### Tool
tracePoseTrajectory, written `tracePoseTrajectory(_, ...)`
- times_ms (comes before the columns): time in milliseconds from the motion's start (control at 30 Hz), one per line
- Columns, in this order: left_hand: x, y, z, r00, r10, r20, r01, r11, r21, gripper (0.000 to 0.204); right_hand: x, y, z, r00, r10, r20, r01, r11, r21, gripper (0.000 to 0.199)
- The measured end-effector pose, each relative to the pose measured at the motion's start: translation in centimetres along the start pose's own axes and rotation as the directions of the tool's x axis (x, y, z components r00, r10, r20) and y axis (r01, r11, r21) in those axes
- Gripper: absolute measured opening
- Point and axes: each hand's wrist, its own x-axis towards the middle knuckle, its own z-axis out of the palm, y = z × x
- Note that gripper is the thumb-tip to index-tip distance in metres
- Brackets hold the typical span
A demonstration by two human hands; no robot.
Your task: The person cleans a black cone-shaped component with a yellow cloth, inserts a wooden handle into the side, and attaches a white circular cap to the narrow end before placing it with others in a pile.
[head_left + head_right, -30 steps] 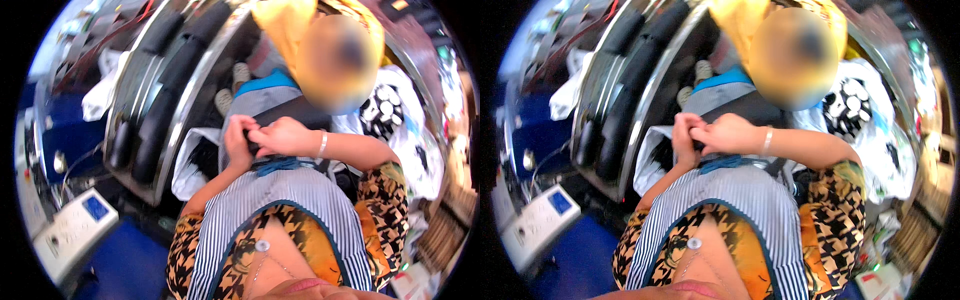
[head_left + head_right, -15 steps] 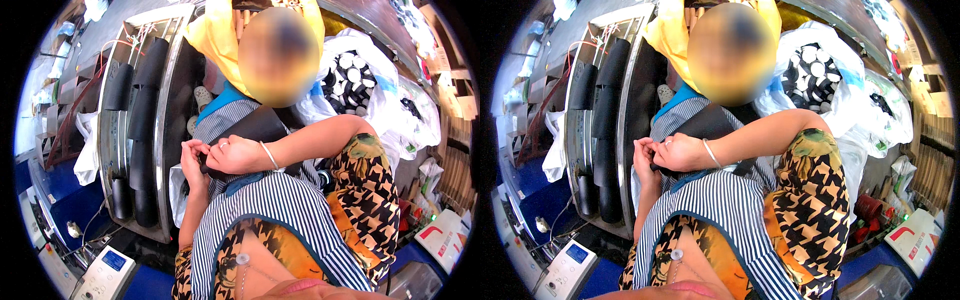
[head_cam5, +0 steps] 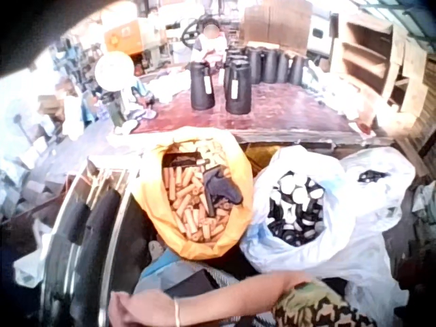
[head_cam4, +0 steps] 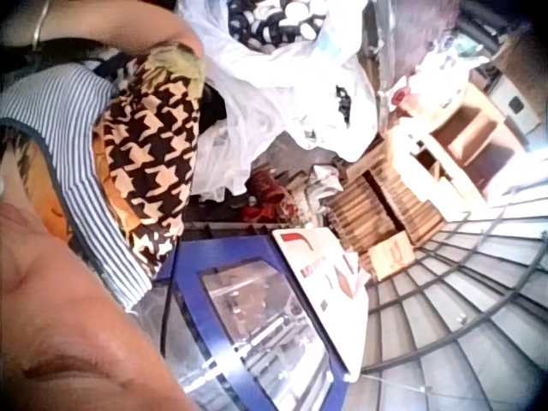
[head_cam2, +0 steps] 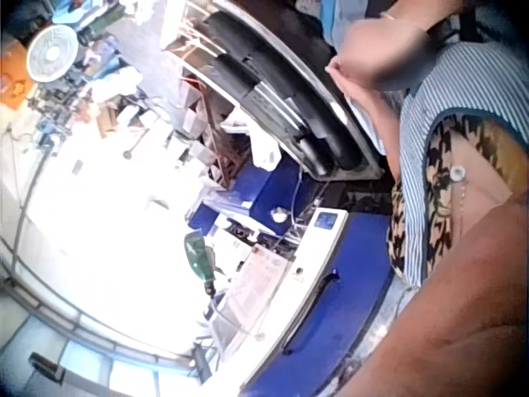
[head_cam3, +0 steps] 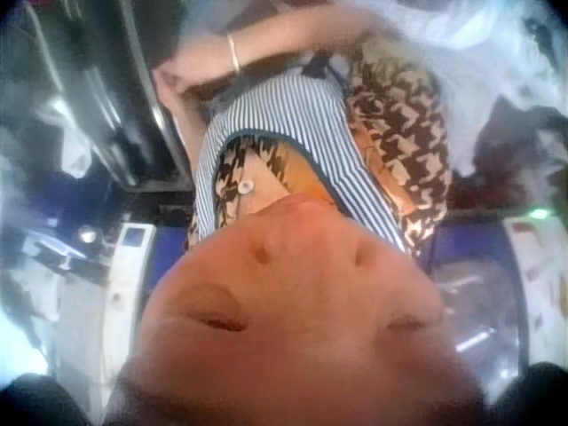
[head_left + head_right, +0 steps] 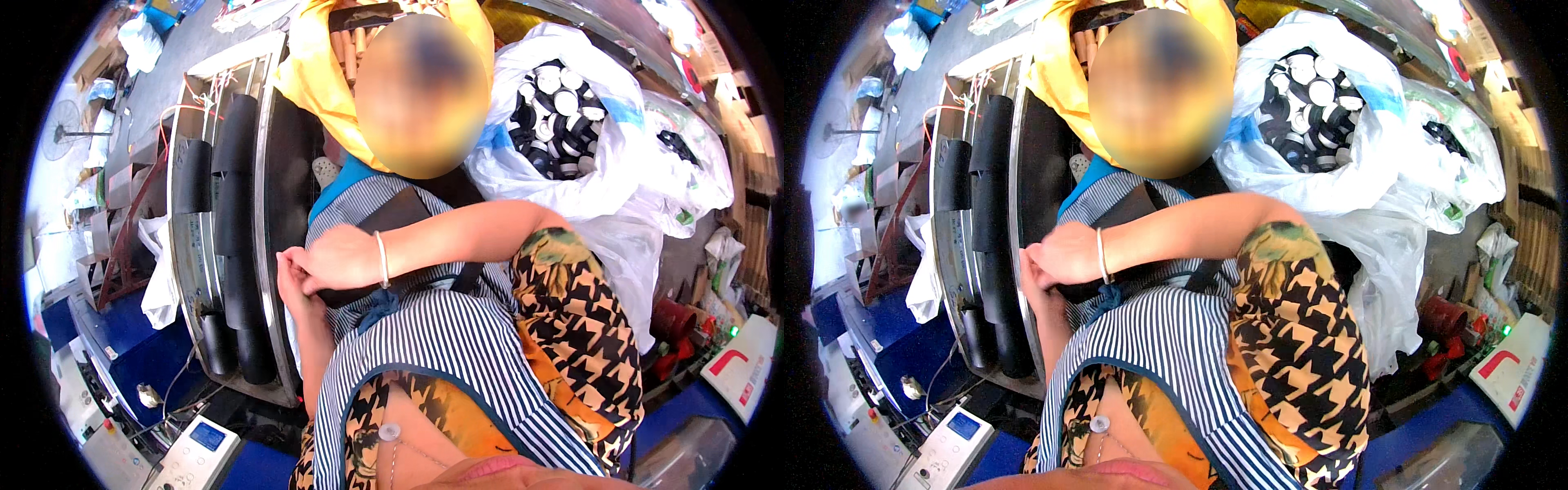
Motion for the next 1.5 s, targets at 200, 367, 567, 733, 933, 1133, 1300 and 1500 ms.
tracePoseTrajectory(200,-1.5,1.5,-1.8,0.831,0.293,0.473,-0.495,0.778,0.387,0.055,-6.9,10.7,-11.6,0.661,-0.139,-0.738,-0.184,0.923,-0.339,0.021)
tracePoseTrajectory(367,-1.5,3.1,0.1,0.753,0.294,0.589,-0.657,0.398,0.640,0.059,-21.7,31.5,-13.4,0.211,0.650,-0.730,-0.953,0.304,-0.005,0.030)
tracePoseTrajectory(567,-1.5,4.2,1.6,0.702,0.276,0.656,-0.704,0.406,0.583,0.026,-28.9,39.4,-6.3,0.158,0.808,-0.568,-0.929,0.317,0.193,0.045)
tracePoseTrajectory(733,-0.2,2.3,-3.8,0.967,0.109,0.232,-0.197,0.895,0.401,0.033,-28.0,37.6,-6.7,0.220,0.739,-0.637,-0.880,0.432,0.198,0.041)
tracePoseTrajectory(933,2.8,0.4,-10.7,0.941,-0.322,0.109,0.339,0.866,-0.369,0.012,-28.6,31.6,-9.2,0.398,0.530,-0.749,-0.911,0.324,-0.255,0.015)
tracePoseTrajectory(1133,3.9,-2.9,-12.9,0.879,-0.408,0.247,0.429,0.450,-0.784,0.033,-20.1,15.3,-16.0,0.536,0.035,-0.844,-0.708,0.563,-0.427,0.011)
tracePoseTrajectory(1300,5.6,-4.2,-15.1,0.866,-0.434,0.248,0.428,0.388,-0.816,0.040,-6.5,2.8,-9.7,0.816,0.074,-0.573,-0.056,0.997,0.049,0.012)
tracePoseTrajectory(1500,5.2,-2.9,-14.2,0.876,-0.389,0.286,0.434,0.375,-0.819,0.036,5.1,-1.3,-0.2,0.986,-0.029,-0.167,0.061,0.980,0.191,0.010)
